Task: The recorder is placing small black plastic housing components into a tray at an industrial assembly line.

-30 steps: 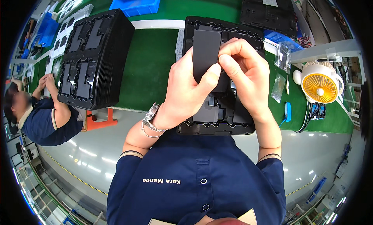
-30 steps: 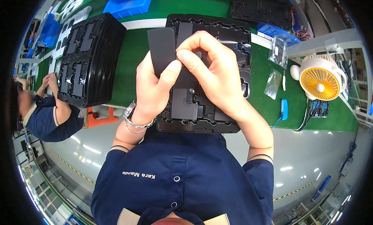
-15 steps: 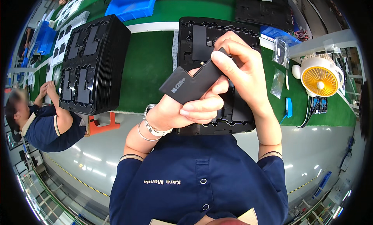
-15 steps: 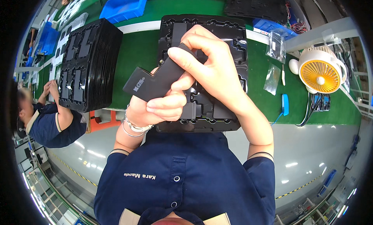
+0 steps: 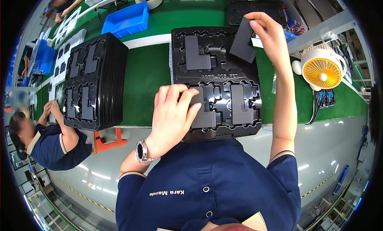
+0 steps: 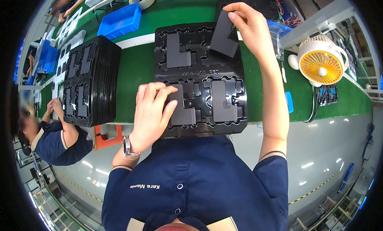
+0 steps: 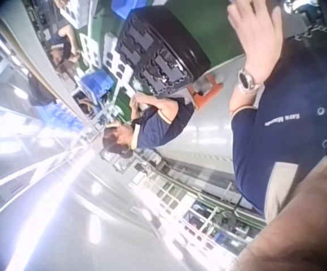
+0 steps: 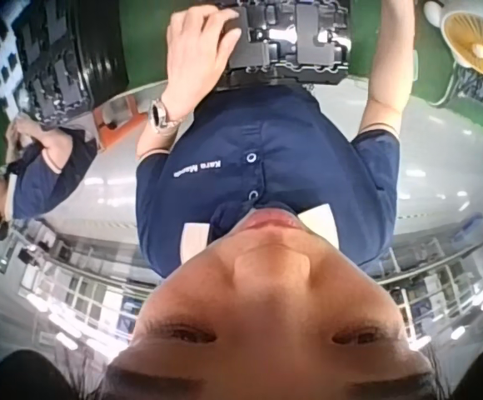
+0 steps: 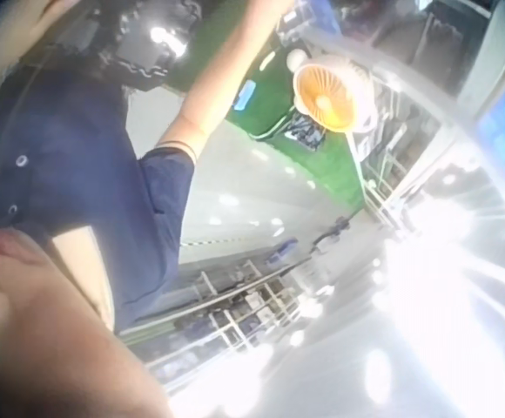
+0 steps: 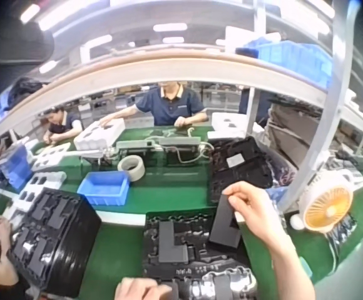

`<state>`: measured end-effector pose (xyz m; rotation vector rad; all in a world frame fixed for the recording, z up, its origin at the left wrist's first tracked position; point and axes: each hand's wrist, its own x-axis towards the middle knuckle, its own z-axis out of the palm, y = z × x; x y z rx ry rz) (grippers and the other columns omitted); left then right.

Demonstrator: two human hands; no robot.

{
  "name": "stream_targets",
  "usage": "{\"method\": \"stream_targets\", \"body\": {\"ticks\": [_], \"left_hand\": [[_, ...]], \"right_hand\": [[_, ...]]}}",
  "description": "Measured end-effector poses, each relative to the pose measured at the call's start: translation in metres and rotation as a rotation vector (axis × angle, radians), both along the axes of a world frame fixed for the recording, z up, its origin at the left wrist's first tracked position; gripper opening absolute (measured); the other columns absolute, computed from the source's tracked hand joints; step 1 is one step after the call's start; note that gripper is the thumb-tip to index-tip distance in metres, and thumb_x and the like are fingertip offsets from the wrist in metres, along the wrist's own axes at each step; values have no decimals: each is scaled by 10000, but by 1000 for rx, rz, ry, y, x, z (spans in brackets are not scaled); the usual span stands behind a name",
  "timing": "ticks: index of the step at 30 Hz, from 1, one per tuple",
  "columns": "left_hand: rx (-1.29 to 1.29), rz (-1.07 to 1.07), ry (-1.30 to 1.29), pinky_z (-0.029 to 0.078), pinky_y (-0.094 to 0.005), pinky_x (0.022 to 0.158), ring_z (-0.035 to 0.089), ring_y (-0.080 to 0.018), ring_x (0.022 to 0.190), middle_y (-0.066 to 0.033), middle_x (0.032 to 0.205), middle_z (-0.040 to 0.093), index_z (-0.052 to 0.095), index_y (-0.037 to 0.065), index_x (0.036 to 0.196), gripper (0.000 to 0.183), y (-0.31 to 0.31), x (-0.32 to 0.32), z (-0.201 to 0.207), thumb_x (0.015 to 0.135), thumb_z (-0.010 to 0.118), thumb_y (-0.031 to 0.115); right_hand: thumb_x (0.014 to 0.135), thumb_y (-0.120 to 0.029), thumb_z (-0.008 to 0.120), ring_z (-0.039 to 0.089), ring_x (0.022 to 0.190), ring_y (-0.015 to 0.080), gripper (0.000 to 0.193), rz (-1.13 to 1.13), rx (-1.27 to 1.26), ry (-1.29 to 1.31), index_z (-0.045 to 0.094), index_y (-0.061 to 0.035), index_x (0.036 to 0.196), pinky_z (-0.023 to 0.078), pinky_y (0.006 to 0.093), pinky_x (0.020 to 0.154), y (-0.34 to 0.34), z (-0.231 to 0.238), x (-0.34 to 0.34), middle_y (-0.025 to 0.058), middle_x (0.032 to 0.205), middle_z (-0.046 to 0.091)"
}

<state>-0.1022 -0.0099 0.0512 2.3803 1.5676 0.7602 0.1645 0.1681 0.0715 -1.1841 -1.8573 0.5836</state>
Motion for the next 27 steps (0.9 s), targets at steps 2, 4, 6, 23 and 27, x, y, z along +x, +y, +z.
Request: {"method": "stream_targets", "body": {"ticks": [2, 4, 6, 23, 27], "left_hand": [[-13, -18, 54, 387, -415, 878, 463, -273, 991, -72, 1055, 515, 627, 100, 1175, 339, -3, -1, 2, 841, 663, 143], [10, -29, 87, 385, -419, 881, 464, -269, 982, -70, 1039, 513, 619, 107, 1215, 387, 0, 0, 2, 836, 673, 160], [11, -33, 136, 381, -412, 897, 462, -265, 983, -67, 1025, 505, 614, 129, 1243, 414, 4, 1, 3, 837, 680, 169], [-501, -63, -919, 499, -307, 885, 677, -175, 911, -125, 997, 696, 73, 24, 1533, 812, -20, 5, -5, 914, 598, 11], [-392, -37, -1304, 456, -269, 884, 526, -92, 934, -72, 1204, 527, 290, -16, 1465, 560, -5, 2, 8, 962, 520, 72]], "right_hand": [[916, -91, 585, 607, 717, 123, 177, 60, -18, -24, 651, -22, 1065, 482, 294, 679, 7, -13, 0, 81, 788, 674], [903, -98, 597, 607, 719, 166, 178, 121, -5, -127, 652, -32, 1060, 481, 312, 694, 8, -25, -12, 91, 799, 666], [882, -130, 618, 576, 935, 240, 165, 93, 88, -240, 679, -65, 1020, 455, 364, 852, 0, -31, -19, 78, 932, 645], [888, -110, 611, 614, 766, 220, 127, 350, -99, 53, 638, 12, 904, 481, 316, 705, -104, 13, -78, 104, 853, 621], [930, -150, 609, 609, 801, 130, 167, 413, -434, 301, 618, 16, 945, 492, 281, 748, -119, 16, -92, 53, 865, 612]]}}
